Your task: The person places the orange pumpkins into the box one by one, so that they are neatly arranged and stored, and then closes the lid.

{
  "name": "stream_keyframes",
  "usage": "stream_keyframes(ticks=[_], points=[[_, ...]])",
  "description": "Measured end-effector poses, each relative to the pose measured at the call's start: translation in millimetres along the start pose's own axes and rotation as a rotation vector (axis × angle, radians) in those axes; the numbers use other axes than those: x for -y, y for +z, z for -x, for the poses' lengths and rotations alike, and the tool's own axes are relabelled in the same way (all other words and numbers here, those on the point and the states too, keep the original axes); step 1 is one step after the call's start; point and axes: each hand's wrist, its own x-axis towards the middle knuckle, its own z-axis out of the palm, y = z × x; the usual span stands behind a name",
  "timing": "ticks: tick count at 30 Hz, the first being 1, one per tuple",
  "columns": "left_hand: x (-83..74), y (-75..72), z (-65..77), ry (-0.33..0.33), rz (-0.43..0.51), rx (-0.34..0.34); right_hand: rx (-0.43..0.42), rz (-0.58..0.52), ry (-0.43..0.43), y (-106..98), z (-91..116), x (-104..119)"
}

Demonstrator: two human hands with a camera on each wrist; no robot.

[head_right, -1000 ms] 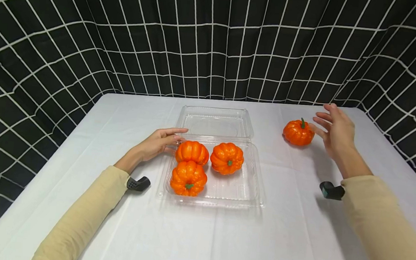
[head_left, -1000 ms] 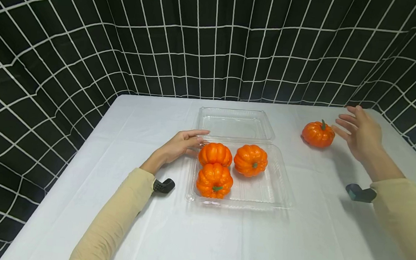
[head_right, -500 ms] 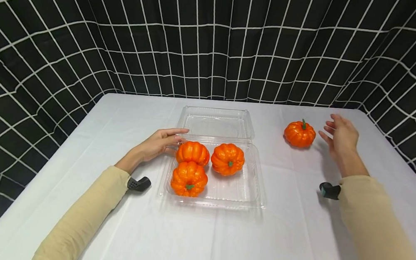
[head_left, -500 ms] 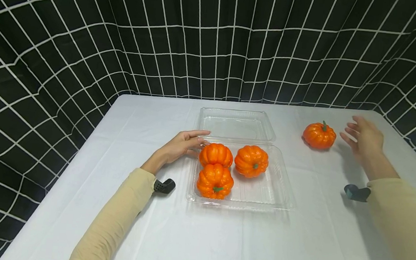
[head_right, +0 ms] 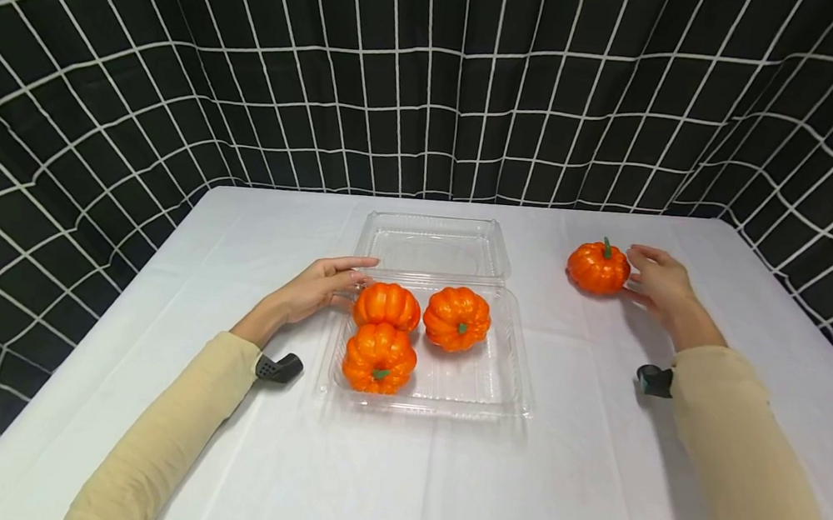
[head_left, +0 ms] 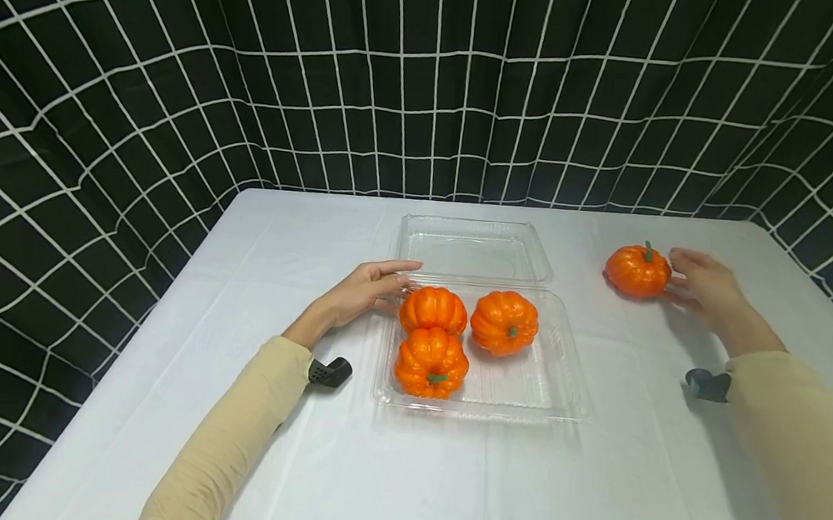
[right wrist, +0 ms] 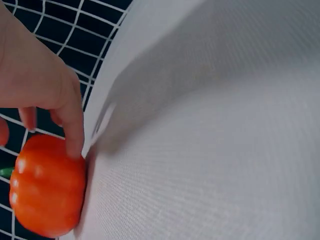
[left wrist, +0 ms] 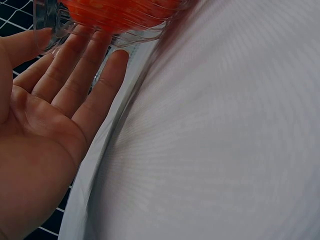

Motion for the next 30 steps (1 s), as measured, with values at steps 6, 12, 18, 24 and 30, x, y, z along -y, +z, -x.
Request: stream_keyframes(ticks=[6,12,18,24,30], points=[[0.6,0.3,-0.5,0.006,0.007,0.010,0.072,0.085,0.021,3.3,-0.6,0.3],[1.7,-0.4,-1.9,0.002,0.016,0.009,0.202,0.047,0.031,-0.9,-5.5,-0.6],[1.6,-0.9,-2.1,0.003,0.013,0.008,0.296,0.019,0.042,-3.9,-4.7,0.1],[1.5,-1.3,-1.9,0.000,0.003,0.008,0.303,0.043,0.040,-4.1,-4.3,-0.6],[0.8,-0.6,-1.0,-0.004,-0.002,0.003,0.246,0.130,-0.019,-5.9,-2.6,-1.0]])
